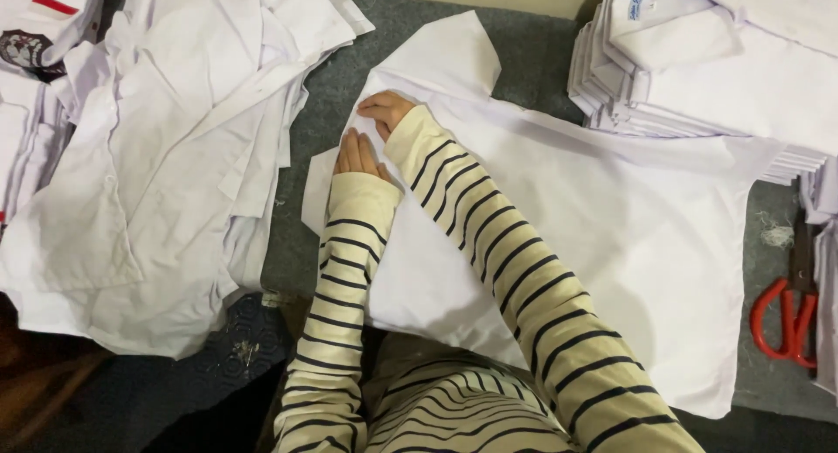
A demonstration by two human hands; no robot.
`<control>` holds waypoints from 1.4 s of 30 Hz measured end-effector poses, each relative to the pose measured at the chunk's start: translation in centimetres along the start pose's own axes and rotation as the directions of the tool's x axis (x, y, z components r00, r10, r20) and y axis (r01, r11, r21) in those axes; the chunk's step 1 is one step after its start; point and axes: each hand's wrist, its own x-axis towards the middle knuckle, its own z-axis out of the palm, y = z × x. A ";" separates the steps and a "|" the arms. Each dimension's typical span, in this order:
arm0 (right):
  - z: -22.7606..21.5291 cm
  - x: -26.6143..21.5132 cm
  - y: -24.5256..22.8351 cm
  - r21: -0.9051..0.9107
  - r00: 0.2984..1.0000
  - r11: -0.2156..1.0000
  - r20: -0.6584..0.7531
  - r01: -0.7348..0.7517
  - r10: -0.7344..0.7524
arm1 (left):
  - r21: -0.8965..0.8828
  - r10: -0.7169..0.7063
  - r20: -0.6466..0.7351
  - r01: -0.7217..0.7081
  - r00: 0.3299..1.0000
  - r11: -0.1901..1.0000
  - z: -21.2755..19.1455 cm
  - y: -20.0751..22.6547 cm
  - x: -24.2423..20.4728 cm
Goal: Folding a white long-sleeved shirt on a work table.
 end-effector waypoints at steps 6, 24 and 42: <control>1.3 0.4 -0.7 -0.608 0.945 0.744 -0.034 -0.277 0.324 | -0.064 0.006 0.049 -0.003 0.999 0.998 0.0 -0.6 0.0; -5.2 -9.9 -22.1 0.365 0.739 0.757 -0.221 -0.542 0.636 | -0.507 0.060 0.059 -0.022 0.996 0.862 -3.6 -0.8 -2.1; -31.8 -28.8 -35.3 0.067 0.341 0.623 -0.789 -0.779 0.511 | -0.404 0.150 0.065 -0.111 0.987 0.908 -2.5 0.1 -6.7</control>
